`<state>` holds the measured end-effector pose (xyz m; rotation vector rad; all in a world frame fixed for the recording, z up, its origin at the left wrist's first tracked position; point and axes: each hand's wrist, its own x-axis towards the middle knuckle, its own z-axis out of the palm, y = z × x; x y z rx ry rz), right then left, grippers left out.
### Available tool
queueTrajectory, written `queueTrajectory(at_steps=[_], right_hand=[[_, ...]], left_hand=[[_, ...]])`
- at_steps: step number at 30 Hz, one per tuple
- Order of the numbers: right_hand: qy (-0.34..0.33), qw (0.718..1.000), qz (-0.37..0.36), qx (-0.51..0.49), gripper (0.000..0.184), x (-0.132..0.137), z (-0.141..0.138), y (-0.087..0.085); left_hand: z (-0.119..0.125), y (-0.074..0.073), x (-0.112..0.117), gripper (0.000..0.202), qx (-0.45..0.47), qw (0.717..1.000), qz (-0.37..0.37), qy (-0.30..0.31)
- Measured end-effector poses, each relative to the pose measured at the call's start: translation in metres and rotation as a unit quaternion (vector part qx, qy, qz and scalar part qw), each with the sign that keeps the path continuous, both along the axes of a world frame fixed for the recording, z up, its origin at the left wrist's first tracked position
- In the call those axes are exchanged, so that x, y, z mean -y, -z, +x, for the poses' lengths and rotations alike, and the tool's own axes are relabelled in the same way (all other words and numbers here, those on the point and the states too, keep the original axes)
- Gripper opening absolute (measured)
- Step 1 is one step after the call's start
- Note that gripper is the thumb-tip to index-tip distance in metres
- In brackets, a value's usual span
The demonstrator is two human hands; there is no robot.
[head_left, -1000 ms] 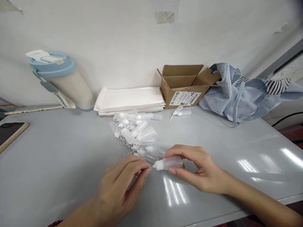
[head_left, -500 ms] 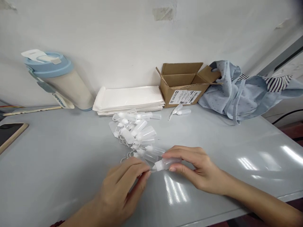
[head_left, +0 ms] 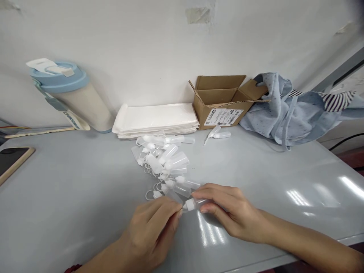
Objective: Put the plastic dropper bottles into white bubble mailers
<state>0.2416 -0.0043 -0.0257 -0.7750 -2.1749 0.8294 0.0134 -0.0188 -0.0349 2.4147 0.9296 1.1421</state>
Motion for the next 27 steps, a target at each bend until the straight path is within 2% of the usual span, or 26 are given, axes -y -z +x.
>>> queueTrajectory(at_steps=[6, 10, 12, 15, 16, 18, 20, 21, 24, 27], right_hand=[[-0.007, 1.000, 0.012, 0.002, 0.025, 0.000, -0.001, -0.004], [0.017, 1.000, 0.022, 0.009, 0.027, -0.005, 0.001, -0.007], [0.050, 0.999, 0.008, -0.002, 0.032, -0.012, 0.005, -0.006], [0.131, 0.991, 0.008, 0.003, 0.039, -0.029, 0.014, 0.000], [0.159, 0.987, 0.012, 0.009, 0.040, -0.034, 0.017, 0.002], [0.196, 0.980, 0.017, 0.024, 0.041, -0.045, 0.023, 0.007], [0.215, 0.975, 0.021, 0.046, 0.038, -0.052, 0.028, 0.011], [0.222, 0.973, 0.024, 0.060, 0.037, -0.055, 0.029, 0.012], [0.242, 0.964, 0.048, 0.104, 0.040, -0.064, 0.036, 0.015], [0.257, 0.952, 0.080, 0.143, 0.045, -0.077, 0.048, 0.019]], left_hand=[[0.001, -0.002, -0.002, 0.018, -0.006, 1.000, -0.026, 0.014], [-0.003, -0.013, -0.009, 0.014, -0.024, 1.000, -0.016, -0.009], [-0.008, -0.021, -0.014, 0.013, -0.037, 0.998, -0.008, -0.051], [-0.019, -0.028, -0.023, 0.014, -0.012, 0.981, -0.028, -0.191], [-0.021, -0.030, -0.026, 0.017, 0.014, 0.970, -0.051, -0.237], [-0.024, -0.032, -0.029, 0.036, 0.083, 0.949, -0.104, -0.287], [-0.024, -0.033, -0.028, 0.052, 0.129, 0.938, -0.146, -0.288], [-0.023, -0.033, -0.027, 0.053, 0.138, 0.937, -0.153, -0.281], [-0.021, -0.032, -0.021, 0.039, 0.104, 0.952, -0.131, -0.255], [-0.021, -0.026, -0.017, 0.022, -0.002, 0.980, -0.042, -0.195]])
